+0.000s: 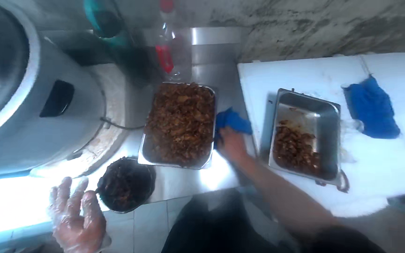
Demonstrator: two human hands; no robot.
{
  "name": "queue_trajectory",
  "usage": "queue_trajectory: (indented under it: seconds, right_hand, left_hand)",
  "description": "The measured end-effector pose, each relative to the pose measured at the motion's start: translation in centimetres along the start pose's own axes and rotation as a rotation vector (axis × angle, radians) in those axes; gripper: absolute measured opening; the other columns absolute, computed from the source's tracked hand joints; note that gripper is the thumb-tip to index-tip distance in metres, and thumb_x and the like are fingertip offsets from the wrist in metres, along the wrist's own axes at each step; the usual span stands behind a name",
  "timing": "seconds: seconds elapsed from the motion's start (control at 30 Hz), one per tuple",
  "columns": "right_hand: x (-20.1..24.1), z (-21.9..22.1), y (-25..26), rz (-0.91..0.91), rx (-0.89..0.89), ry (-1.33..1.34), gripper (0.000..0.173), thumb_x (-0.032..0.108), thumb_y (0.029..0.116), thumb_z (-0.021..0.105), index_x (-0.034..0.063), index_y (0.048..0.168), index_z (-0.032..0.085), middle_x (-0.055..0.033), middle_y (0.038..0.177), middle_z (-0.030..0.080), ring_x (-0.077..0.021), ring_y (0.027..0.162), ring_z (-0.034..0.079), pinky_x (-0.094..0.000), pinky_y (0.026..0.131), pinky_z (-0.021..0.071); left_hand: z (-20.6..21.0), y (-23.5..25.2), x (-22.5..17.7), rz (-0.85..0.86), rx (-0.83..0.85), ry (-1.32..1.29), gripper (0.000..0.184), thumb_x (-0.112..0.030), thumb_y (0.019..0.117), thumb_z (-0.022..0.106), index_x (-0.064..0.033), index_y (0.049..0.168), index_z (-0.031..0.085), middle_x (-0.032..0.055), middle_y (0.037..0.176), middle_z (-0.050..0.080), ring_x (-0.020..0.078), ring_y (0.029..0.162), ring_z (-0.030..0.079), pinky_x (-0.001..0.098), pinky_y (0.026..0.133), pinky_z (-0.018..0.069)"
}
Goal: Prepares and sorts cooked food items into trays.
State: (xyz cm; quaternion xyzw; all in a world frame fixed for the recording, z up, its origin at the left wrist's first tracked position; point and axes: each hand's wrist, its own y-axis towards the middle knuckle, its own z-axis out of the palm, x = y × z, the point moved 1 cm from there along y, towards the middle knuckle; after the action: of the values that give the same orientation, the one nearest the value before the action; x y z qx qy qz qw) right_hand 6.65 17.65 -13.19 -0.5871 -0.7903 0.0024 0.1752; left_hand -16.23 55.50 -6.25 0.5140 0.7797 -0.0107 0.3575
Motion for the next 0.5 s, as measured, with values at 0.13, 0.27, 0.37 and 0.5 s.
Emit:
queue_trajectory:
  seconds: [0.13,0.27,0.37,0.5]
  right_hand:
    - [-0.7,2.6,-9.9,-0.01,0.082,0.09,0.034,0.039,0.0968,0.052,0.0164,0.111,0.073,-0.0074,0.113,0.07,-0.0282,0.106,0.067,-0.0534,0.093,0.0527]
    - [-1.6,1.6,-14.4,0.215,-0.134,0.054,0.057,0.069,0.0894,0.053,0.0196,0.104,0.076,-0.0096,0.123,0.066,-0.0341,0.122,0.057,-0.0625,0.098,0.0431]
    - [-1.6,1.7,-13.0,0.348,-0.065,0.069,0.095,0.086,0.0847,0.046,0.0191,0.152,0.05,-0.0199,0.166,0.029,-0.0447,0.155,0.017,-0.0728,0.118,0.0166]
    - [-2.9,3.3,-6.7,0.429,-0.087,0.022,0.097,0.085,0.0895,0.034,0.0223,0.163,0.031,-0.0216,0.168,0.022,-0.0462,0.156,0.011,-0.0734,0.119,0.0145]
  left_hand:
    - [2.2,3.6,-2.8,0.085,0.021,-0.076,0.051,-0.033,0.1073,0.044,0.0069,0.13,0.065,0.0317,0.153,0.044,0.0479,0.151,0.027,0.0524,0.127,0.0188]
    - [3.3,5.9,-5.2,0.14,0.047,-0.101,0.051,-0.032,0.1059,0.044,0.0087,0.125,0.067,0.0335,0.15,0.046,0.0492,0.15,0.028,0.0531,0.127,0.0165]
    - [4.3,6.1,-5.7,0.168,0.051,-0.151,0.048,-0.03,0.1057,0.046,0.0103,0.123,0.067,0.0341,0.147,0.049,0.0483,0.149,0.031,0.05,0.127,0.0189]
    - [5.4,6.1,-6.4,0.215,0.072,-0.189,0.046,-0.03,0.1052,0.049,0.0081,0.122,0.068,0.0324,0.146,0.051,0.0447,0.148,0.036,0.0488,0.126,0.0249]
